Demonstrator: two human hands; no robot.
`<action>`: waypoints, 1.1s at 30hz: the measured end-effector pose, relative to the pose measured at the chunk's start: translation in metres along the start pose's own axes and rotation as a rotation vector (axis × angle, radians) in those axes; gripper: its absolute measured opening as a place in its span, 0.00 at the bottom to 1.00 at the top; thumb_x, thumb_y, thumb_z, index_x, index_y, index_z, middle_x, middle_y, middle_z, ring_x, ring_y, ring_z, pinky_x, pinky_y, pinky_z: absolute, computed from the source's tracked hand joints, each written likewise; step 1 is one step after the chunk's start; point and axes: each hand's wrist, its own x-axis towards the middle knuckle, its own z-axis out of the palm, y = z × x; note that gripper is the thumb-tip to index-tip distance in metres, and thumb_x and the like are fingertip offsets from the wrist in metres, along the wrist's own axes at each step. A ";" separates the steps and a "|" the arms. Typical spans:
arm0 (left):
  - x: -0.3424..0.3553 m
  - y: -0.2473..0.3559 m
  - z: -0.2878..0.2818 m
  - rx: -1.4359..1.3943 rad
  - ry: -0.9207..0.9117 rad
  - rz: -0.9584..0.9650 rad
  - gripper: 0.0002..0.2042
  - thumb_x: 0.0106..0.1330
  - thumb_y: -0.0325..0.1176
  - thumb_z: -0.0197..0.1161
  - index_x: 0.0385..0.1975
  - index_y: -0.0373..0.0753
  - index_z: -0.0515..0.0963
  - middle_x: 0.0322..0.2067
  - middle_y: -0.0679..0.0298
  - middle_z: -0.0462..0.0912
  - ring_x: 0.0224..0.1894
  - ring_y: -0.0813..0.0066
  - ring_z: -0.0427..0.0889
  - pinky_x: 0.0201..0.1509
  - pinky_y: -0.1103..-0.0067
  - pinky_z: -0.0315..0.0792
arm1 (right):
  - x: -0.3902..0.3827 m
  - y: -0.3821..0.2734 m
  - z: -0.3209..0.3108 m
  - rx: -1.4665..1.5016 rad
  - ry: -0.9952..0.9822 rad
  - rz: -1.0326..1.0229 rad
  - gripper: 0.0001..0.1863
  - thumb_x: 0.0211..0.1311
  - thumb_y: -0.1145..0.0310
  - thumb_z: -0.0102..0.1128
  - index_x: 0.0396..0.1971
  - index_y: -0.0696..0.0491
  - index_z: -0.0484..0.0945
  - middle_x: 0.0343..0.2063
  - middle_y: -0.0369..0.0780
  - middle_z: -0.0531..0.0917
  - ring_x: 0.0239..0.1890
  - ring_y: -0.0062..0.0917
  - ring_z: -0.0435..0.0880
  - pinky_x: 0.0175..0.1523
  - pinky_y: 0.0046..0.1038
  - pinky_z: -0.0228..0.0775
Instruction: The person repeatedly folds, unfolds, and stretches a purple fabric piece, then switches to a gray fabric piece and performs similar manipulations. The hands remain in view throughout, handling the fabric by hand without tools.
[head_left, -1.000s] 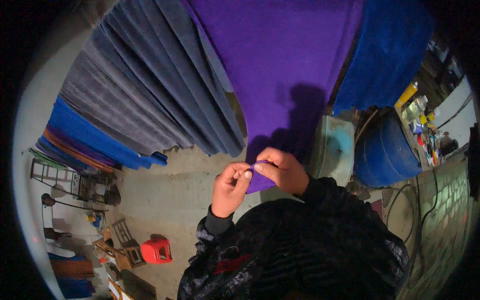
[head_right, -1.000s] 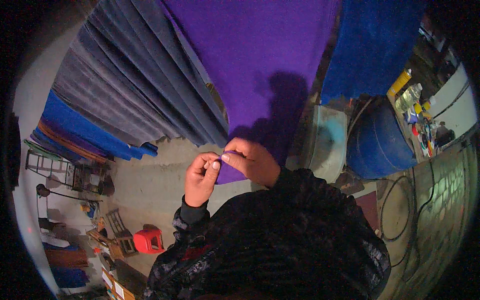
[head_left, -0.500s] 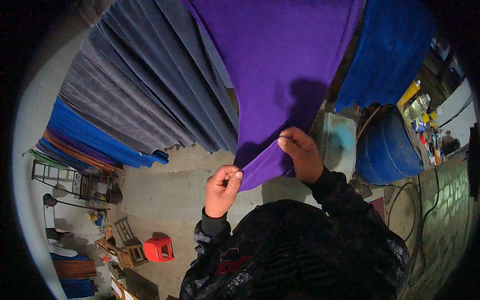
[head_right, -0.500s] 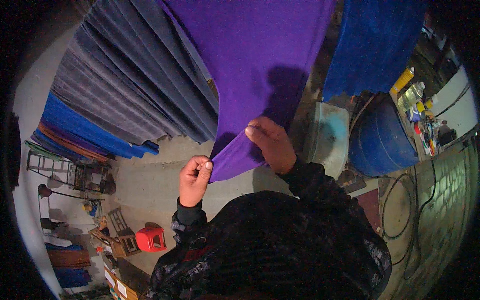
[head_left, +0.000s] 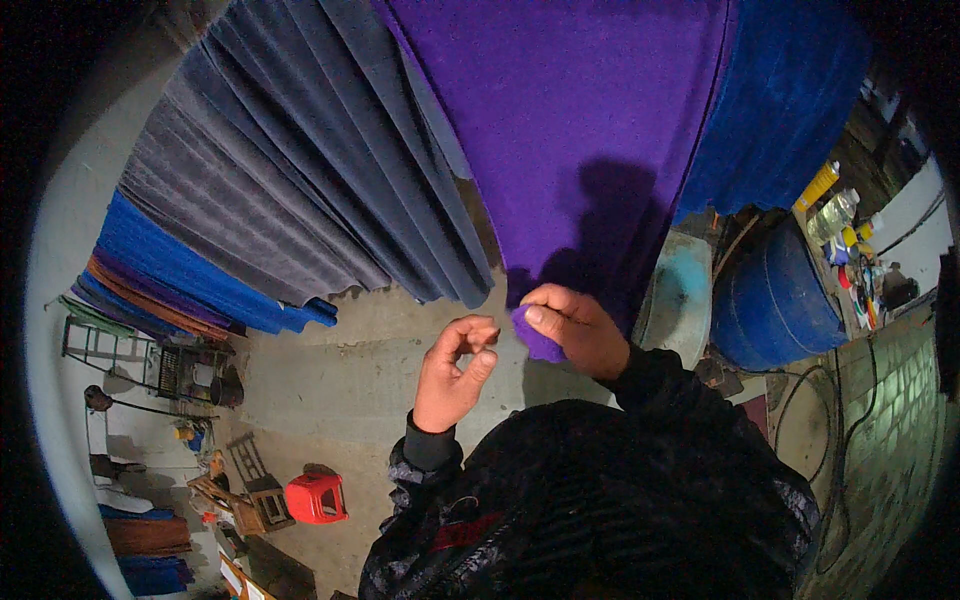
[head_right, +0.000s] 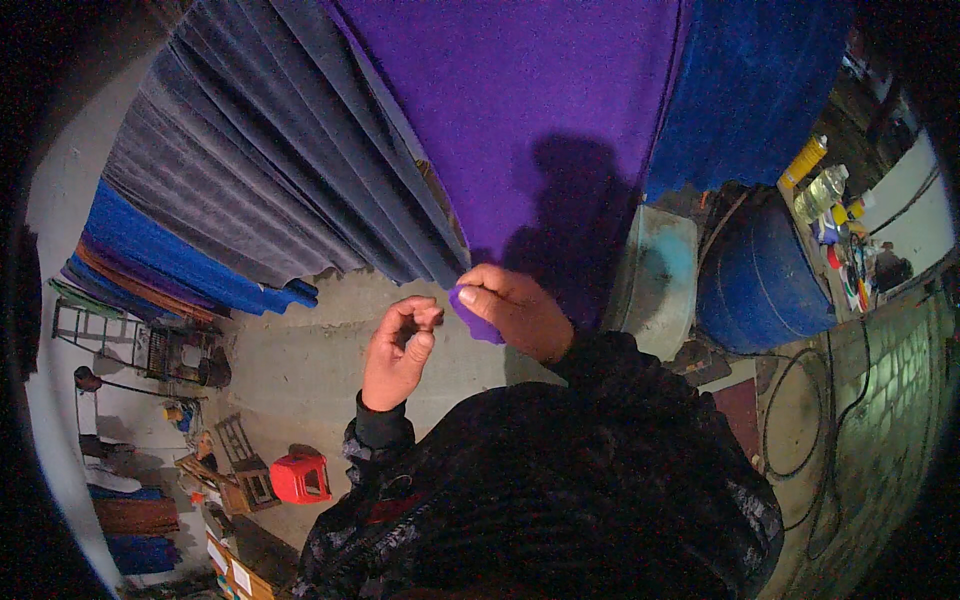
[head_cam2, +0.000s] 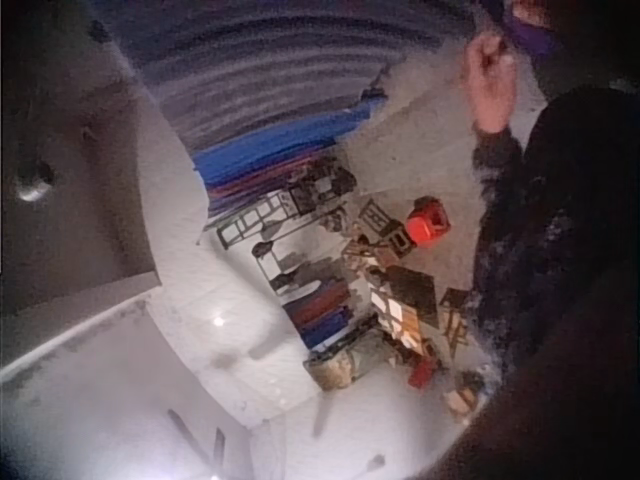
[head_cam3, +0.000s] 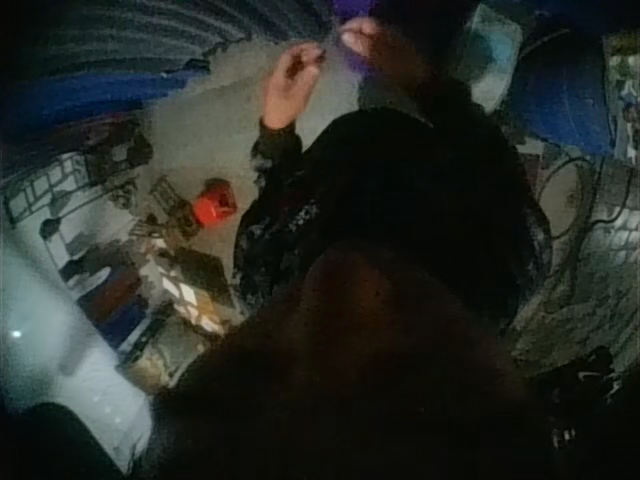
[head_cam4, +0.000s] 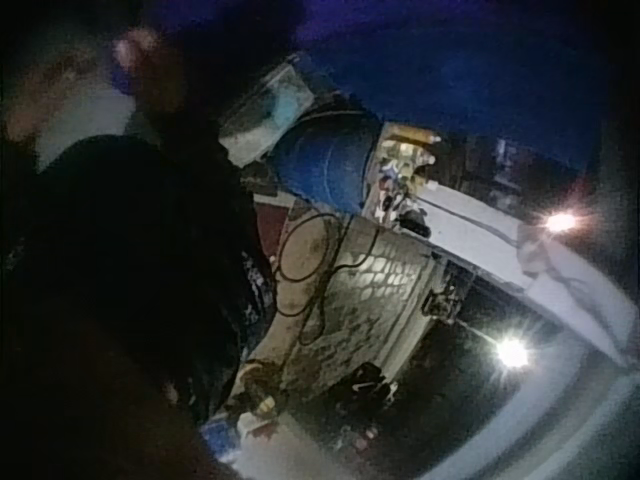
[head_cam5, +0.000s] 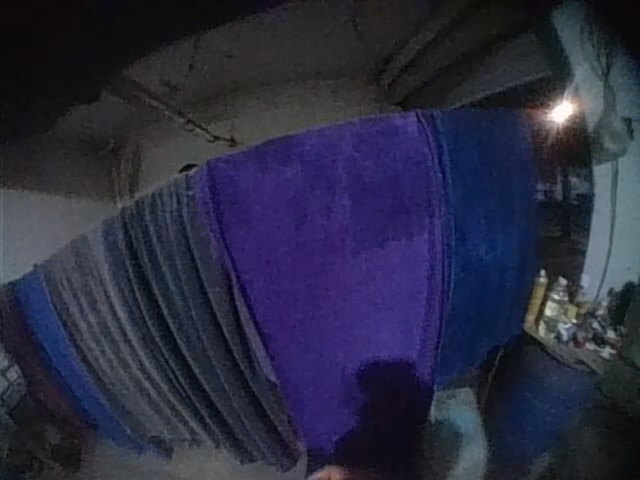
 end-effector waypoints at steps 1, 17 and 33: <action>0.002 0.001 0.001 0.054 -0.011 0.058 0.22 0.73 0.37 0.71 0.62 0.34 0.76 0.50 0.62 0.84 0.50 0.73 0.80 0.60 0.74 0.74 | 0.000 -0.001 0.002 0.009 -0.036 -0.024 0.13 0.78 0.63 0.57 0.47 0.56 0.83 0.34 0.32 0.81 0.39 0.15 0.77 0.46 0.25 0.70; 0.007 0.011 0.020 0.104 0.052 -0.002 0.12 0.69 0.28 0.73 0.49 0.33 0.82 0.37 0.65 0.85 0.39 0.79 0.79 0.47 0.78 0.77 | -0.004 0.001 0.011 0.042 -0.141 -0.010 0.12 0.76 0.64 0.61 0.47 0.58 0.83 0.34 0.32 0.82 0.39 0.15 0.79 0.45 0.25 0.72; -0.001 0.013 0.021 -0.135 0.146 -0.098 0.07 0.75 0.29 0.68 0.45 0.35 0.79 0.36 0.72 0.82 0.38 0.86 0.77 0.43 0.83 0.74 | -0.009 0.010 0.016 0.066 -0.210 -0.015 0.10 0.71 0.74 0.66 0.46 0.57 0.76 0.37 0.32 0.81 0.41 0.13 0.78 0.46 0.22 0.71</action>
